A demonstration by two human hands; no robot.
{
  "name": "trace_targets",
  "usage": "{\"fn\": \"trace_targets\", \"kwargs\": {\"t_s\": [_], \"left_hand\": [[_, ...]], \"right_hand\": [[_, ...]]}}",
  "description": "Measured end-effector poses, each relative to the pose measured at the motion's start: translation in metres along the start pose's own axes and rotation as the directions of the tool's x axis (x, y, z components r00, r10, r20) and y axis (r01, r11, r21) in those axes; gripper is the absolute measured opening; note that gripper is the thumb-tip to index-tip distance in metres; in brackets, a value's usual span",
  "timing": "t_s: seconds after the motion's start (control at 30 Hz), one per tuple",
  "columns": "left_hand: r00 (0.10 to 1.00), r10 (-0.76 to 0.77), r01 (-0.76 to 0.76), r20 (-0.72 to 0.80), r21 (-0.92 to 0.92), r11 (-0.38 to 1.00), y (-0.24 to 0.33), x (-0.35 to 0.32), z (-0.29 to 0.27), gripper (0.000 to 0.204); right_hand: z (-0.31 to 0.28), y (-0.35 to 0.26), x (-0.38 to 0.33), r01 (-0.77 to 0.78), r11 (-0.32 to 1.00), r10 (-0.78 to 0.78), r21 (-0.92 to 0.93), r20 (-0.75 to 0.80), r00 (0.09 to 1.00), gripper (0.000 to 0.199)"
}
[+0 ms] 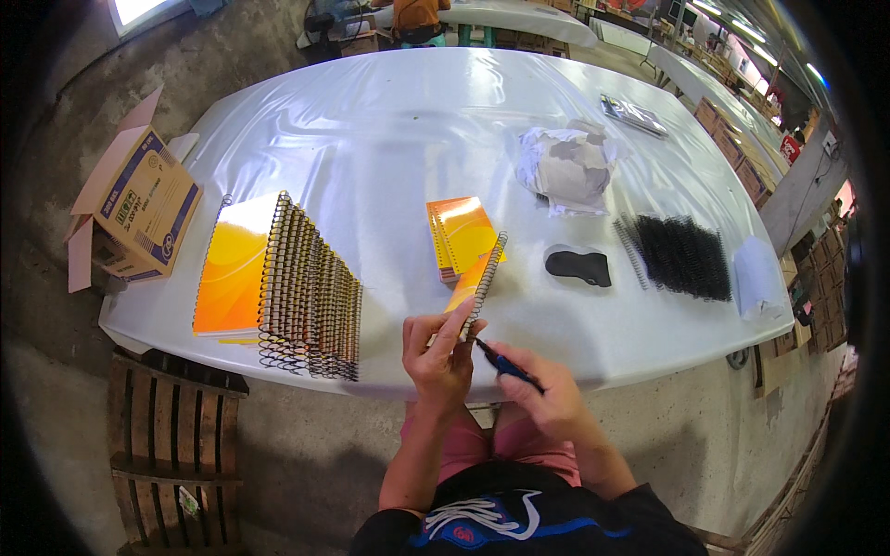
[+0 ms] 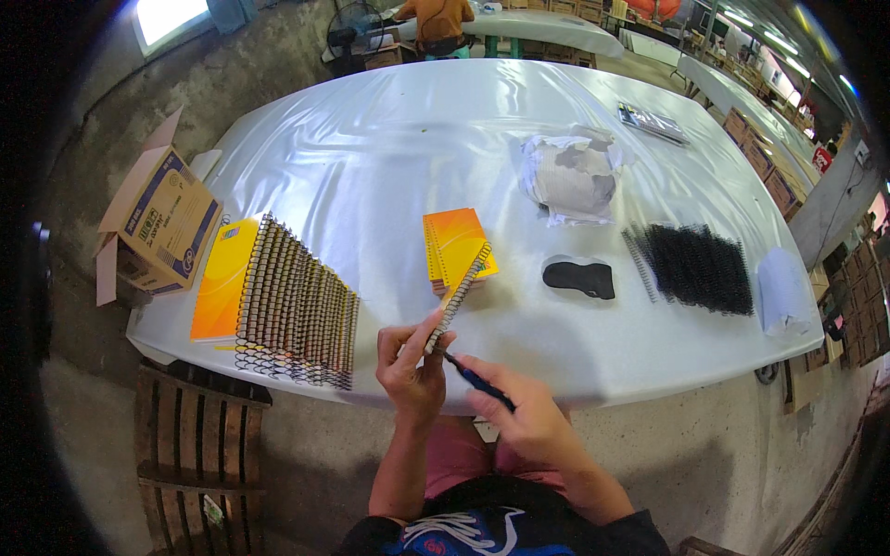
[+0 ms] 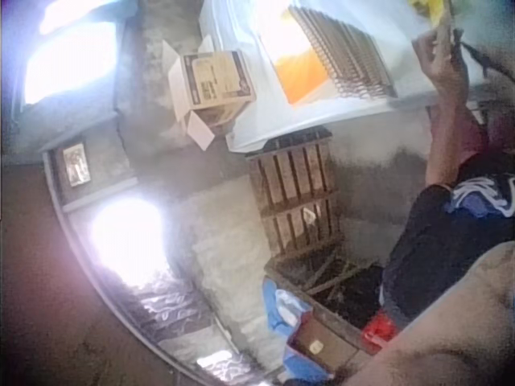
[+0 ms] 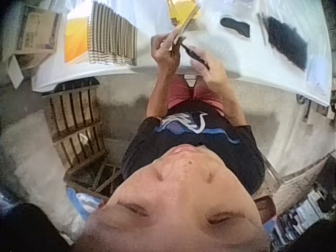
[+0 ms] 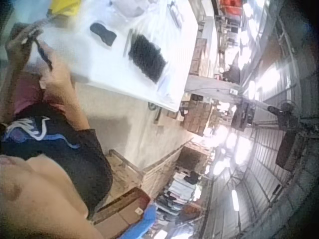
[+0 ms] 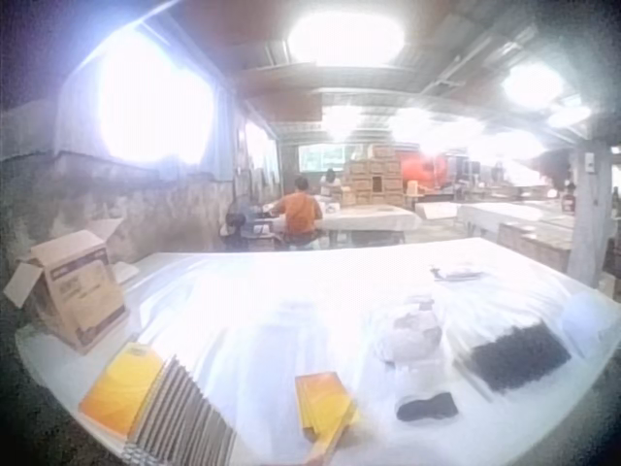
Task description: The person inserts a spiral binding through the holes of a notebook, twists the binding to advance it, and uses a pair of pliers to cut and bend the ends of the wire.
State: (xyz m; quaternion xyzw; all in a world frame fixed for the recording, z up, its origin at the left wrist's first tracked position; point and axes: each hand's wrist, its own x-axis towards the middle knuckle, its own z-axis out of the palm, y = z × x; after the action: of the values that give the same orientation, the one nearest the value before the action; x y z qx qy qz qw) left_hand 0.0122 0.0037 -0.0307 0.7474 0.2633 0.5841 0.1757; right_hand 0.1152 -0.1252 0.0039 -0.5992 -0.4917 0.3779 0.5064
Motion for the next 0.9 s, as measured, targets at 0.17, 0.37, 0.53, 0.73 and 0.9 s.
{"fn": "trace_targets", "kwargs": {"t_s": [0.17,0.37,0.53,0.73,0.9], "left_hand": [[0.998,-0.057,0.057,0.002,-0.053,0.997,-0.005,-0.01,0.004,0.035],[0.858,-0.513,0.399,-0.036,-0.581,0.709,0.002,0.006,-0.002,0.033],[0.805,-0.593,0.395,-0.011,-0.736,0.55,0.007,0.007,-0.011,0.023],[0.862,-0.507,0.249,-0.019,-0.854,0.456,0.038,-0.005,-0.031,0.017],[0.986,-0.066,-0.031,-0.155,-0.55,0.834,0.07,0.026,-0.102,0.02]], "right_hand": [[-0.002,0.012,-0.002,-0.405,0.577,0.184,0.709,0.37,0.91,0.05],[-0.027,0.037,-0.01,-0.105,0.827,-0.067,-0.552,-0.283,0.957,0.048],[-0.053,0.078,-0.026,-0.464,0.234,-0.079,-0.854,-0.492,0.867,0.05],[-0.027,0.025,0.006,0.303,0.894,-0.182,0.331,-0.349,0.919,0.069],[0.003,-0.041,0.054,0.457,0.726,-0.313,0.514,-0.345,0.885,0.053]]}}
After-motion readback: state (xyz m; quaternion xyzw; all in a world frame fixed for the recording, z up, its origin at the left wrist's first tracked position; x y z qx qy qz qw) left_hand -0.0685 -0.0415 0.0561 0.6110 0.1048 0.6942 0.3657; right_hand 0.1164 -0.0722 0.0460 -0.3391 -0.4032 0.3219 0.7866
